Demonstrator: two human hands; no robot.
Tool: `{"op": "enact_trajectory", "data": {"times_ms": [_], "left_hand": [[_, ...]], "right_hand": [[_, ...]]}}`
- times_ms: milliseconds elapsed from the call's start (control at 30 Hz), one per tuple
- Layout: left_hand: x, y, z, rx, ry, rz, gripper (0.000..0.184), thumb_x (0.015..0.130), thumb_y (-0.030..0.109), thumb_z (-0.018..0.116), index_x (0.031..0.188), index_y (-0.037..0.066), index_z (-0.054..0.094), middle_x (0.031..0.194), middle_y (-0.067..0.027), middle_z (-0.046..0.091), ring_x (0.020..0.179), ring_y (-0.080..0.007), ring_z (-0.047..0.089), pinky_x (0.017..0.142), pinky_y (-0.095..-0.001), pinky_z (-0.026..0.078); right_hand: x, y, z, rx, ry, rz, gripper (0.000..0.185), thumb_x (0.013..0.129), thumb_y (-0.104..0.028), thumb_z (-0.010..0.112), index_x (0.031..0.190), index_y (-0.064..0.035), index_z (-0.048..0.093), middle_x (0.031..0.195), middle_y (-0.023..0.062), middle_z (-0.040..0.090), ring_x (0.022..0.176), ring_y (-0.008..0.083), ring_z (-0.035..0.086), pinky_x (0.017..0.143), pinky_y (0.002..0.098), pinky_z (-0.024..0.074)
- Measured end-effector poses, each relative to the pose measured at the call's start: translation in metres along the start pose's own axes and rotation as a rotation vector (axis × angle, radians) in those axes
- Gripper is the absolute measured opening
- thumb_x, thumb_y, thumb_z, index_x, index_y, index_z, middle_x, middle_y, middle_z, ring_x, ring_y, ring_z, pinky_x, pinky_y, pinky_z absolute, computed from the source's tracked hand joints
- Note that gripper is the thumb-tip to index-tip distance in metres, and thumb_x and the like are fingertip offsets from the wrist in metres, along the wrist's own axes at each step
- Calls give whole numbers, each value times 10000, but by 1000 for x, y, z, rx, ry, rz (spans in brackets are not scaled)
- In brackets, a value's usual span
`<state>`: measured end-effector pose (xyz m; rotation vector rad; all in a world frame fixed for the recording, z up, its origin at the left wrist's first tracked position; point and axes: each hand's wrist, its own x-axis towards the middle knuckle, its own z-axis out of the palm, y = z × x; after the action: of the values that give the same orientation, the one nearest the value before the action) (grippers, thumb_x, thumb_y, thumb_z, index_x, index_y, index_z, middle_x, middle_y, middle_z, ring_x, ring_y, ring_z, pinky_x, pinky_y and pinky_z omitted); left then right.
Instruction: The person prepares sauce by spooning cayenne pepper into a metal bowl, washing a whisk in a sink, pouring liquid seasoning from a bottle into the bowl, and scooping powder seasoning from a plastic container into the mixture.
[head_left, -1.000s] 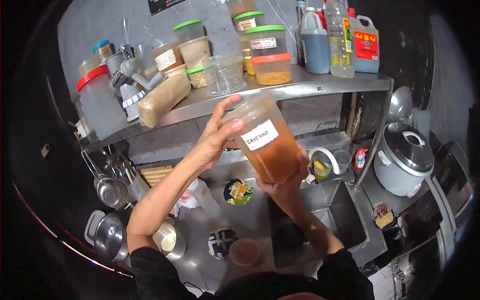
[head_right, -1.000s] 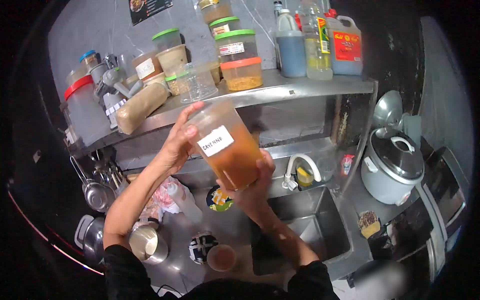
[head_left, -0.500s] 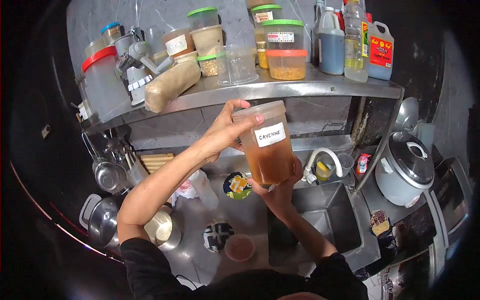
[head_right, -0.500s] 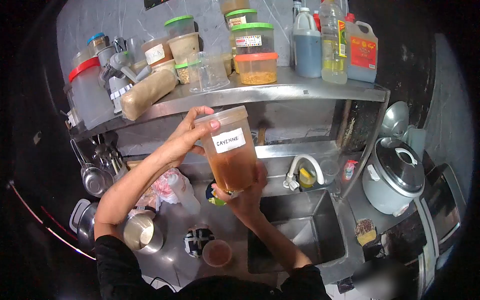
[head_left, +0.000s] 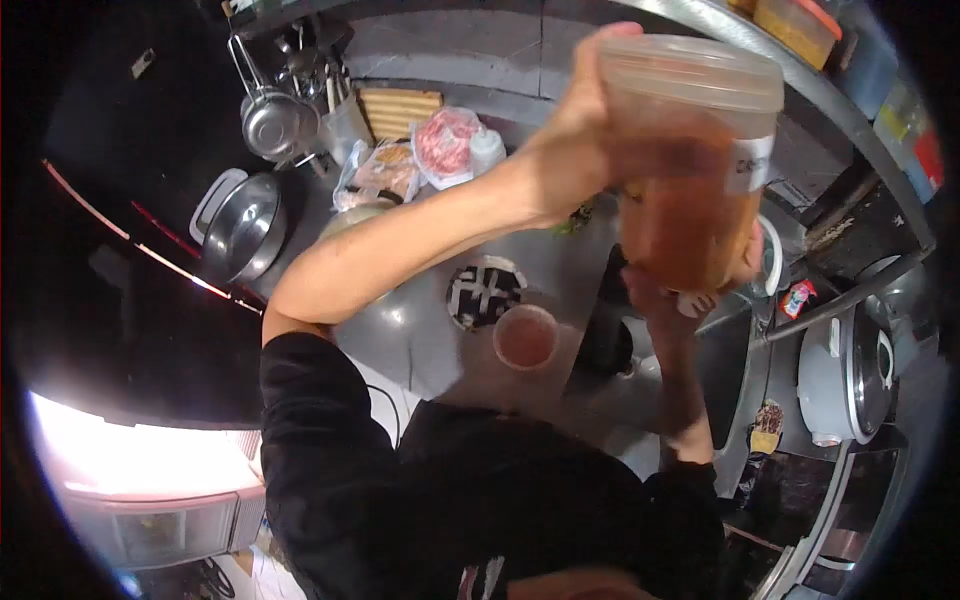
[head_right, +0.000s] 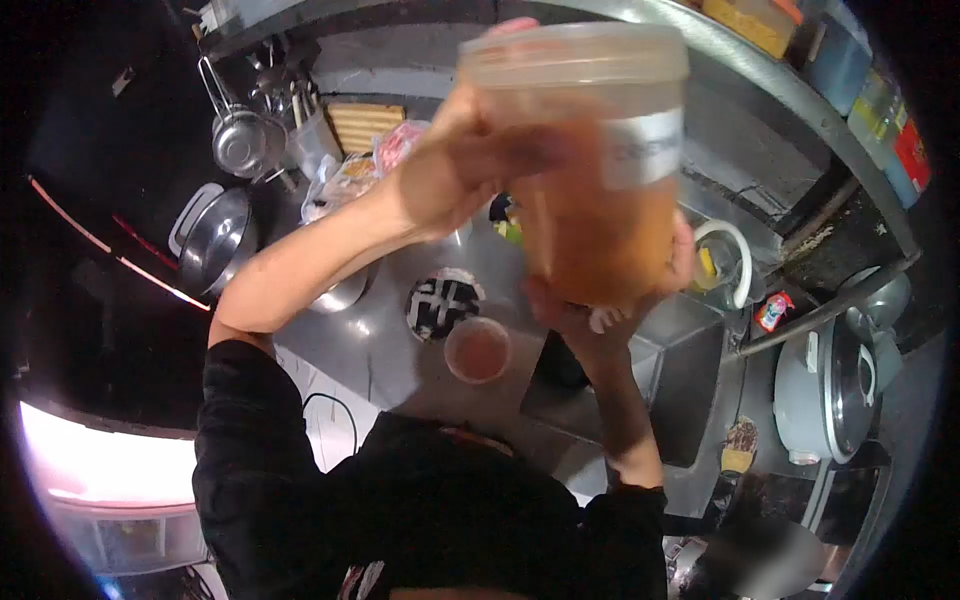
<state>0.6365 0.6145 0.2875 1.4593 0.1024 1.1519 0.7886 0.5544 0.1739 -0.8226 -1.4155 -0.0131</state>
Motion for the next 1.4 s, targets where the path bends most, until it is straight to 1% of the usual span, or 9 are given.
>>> {"op": "enact_trajectory", "data": {"times_ms": [100, 300, 400, 567, 700, 900, 1033, 1233, 1400], "left_hand": [[-38, 15, -27, 106, 88, 56, 997, 721, 251, 782, 1453, 75, 128, 1350, -130, 394, 1277, -249, 401, 1033, -379, 381], [-150, -1, -83, 649, 438, -24, 1166, 577, 228, 885, 1425, 35, 108, 1360, -182, 338, 1274, -302, 392, 1076, -415, 331], [-219, -59, -114, 735, 639, -161, 1174, 568, 263, 893, 1419, 26, 119, 1364, -191, 328, 1290, -312, 375, 1086, -410, 322], [-304, -123, -148, 986, 676, -264, 1167, 579, 296, 876, 1428, 40, 116, 1331, -200, 395, 1234, -317, 434, 1051, -434, 354], [-342, -155, -173, 814, 675, -287, 1188, 589, 342, 875, 1433, 25, 101, 1386, -230, 327, 1282, -340, 378, 1064, -470, 323], [-369, -139, -188, 856, 551, -289, 1119, 637, 305, 835, 1439, 16, 110, 1404, -248, 298, 1304, -371, 340, 1073, -481, 300], [-377, -128, -192, 950, 451, -257, 1073, 669, 280, 809, 1443, 10, 116, 1416, -260, 279, 1319, -391, 315, 1080, -489, 285], [-345, -72, -162, 1025, 360, -230, 970, 735, 232, 749, 1449, -2, 135, 1443, -281, 238, 1345, -429, 265, 1091, -502, 256], [-237, -24, -134, 1215, 136, 363, 650, 806, 131, 598, 1381, 15, 317, 1462, -272, 255, 1343, -426, 294, 1104, -492, 230]], "right_hand": [[-14, -11, 7, 95, -258, 69, 1170, 579, -376, 901, 1420, -25, 167, 1452, 146, 216, 1265, 268, 392, 1006, 414, 385], [-75, 17, 22, -157, -664, 481, 283, 803, -243, 737, 981, -35, 664, 1035, 172, 655, 936, 303, 641, 815, 347, 487], [-147, 69, 19, -501, -810, 377, 320, 872, -312, 638, 1024, -30, 646, 979, 183, 663, 832, 308, 656, 737, 352, 504], [-200, 81, 16, -303, -1239, 1187, 427, 881, -390, 576, 1122, -39, 591, 894, 188, 676, 908, 368, 648, 754, 432, 507], [-306, 125, 22, -119, -520, 935, 467, 856, -316, 616, 1209, -22, 530, 1085, 215, 622, 1008, 347, 609, 848, 440, 467], [-251, 50, 24, -234, -482, 1270, 357, 834, -222, 667, 1100, -22, 539, 911, 79, 612, 882, 195, 578, 781, 342, 473], [-254, 39, -1, 255, -154, 1562, 177, 846, -105, 615, 1003, -61, 546, 775, 36, 574, 537, 126, 520, 382, 235, 320], [-109, -68, -59, 158, 50, 1389, 164, 834, -41, 556, 997, -32, 549, 676, 53, 572, 456, 130, 561, 323, 209, 262], [28, -122, -120, -134, 206, 1065, 202, 861, -171, 504, 963, -14, 581, 619, 45, 593, 379, 64, 411, 321, 195, 280]]}}
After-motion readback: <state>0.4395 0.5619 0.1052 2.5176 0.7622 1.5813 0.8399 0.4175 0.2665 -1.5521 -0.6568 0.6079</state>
